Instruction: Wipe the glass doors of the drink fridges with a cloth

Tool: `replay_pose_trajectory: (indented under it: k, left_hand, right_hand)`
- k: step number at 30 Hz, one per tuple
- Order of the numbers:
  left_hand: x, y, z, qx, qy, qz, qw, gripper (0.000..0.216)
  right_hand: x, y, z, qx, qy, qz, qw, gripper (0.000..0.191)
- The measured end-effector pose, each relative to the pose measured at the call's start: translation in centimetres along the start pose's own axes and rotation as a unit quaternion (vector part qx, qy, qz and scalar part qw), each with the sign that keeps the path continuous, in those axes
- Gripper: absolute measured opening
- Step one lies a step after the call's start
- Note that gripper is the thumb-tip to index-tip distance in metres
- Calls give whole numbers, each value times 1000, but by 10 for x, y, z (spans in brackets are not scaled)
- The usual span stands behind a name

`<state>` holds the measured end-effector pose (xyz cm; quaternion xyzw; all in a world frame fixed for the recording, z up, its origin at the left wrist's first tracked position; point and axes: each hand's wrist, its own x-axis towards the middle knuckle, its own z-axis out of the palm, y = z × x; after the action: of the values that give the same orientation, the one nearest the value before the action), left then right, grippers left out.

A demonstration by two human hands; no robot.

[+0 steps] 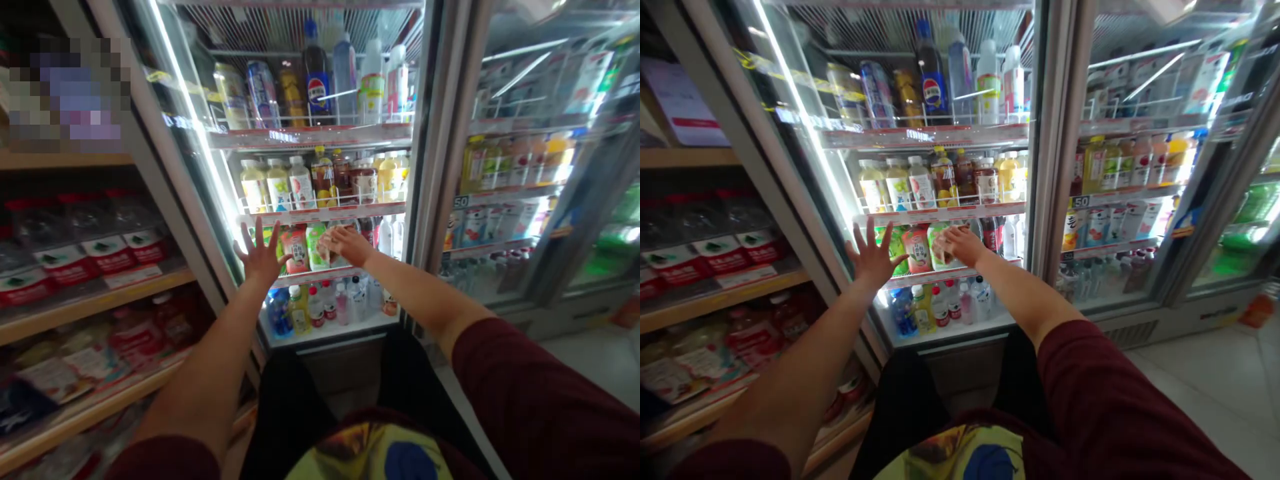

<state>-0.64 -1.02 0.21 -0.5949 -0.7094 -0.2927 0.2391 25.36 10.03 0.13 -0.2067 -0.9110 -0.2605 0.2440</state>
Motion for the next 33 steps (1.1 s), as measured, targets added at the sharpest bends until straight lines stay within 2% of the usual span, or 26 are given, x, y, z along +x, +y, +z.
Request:
replay_pose_trajectory:
  k: [2,4,7,9,11,14,16,17,19,22,25,27,30,32,33]
  left_hand:
    - [7,7,-2,-3,-10,-18,1000,118]
    - [11,12,-1,-3,-25,-28,999,122]
    - [11,15,2,7,-35,-32,999,122]
    - [9,13,2,13,-34,-29,999,119]
    - [8,12,2,14,-32,-27,999,114]
    - [7,12,2,10,-22,-19,1000,105]
    - [7,13,2,8,-20,-15,1000,103]
    - [7,13,2,8,-20,-15,1000,103]
    - [7,14,3,7,-25,-21,999,104]
    - [7,13,3,-1,-26,-24,999,104]
    - [7,12,3,-8,-24,-24,999,106]
    - [6,12,3,-4,-22,-23,999,110]
    - [7,12,4,7,-26,-26,999,113]
    - [7,12,4,7,-33,-30,999,114]
    - [8,13,3,7,-36,-32,999,116]
  right_hand:
    - [4,3,-4,-11,41,64,997,53]
    - [0,-3,0,-19,38,77,996,54]
    - [-17,-9,10,-10,-50,-31,998,45]
    - [-24,4,7,-4,-82,-80,993,39]
    - [-24,33,-7,-2,-35,-42,999,40]
    - [-22,83,-32,-5,92,93,991,50]
    - [-30,98,-35,-9,151,172,973,55]
    - [-39,97,-31,-9,158,187,970,56]
    - [-64,82,-14,-3,126,158,979,54]
    - [-105,54,16,5,10,23,1000,46]
    - [-119,58,21,-1,-22,-27,999,44]
    - [-115,78,11,-2,6,15,1000,43]
    - [-110,100,-2,-14,88,175,981,46]
    - [-117,97,-2,-22,107,240,965,43]
    - [-123,92,0,-19,94,240,966,39]
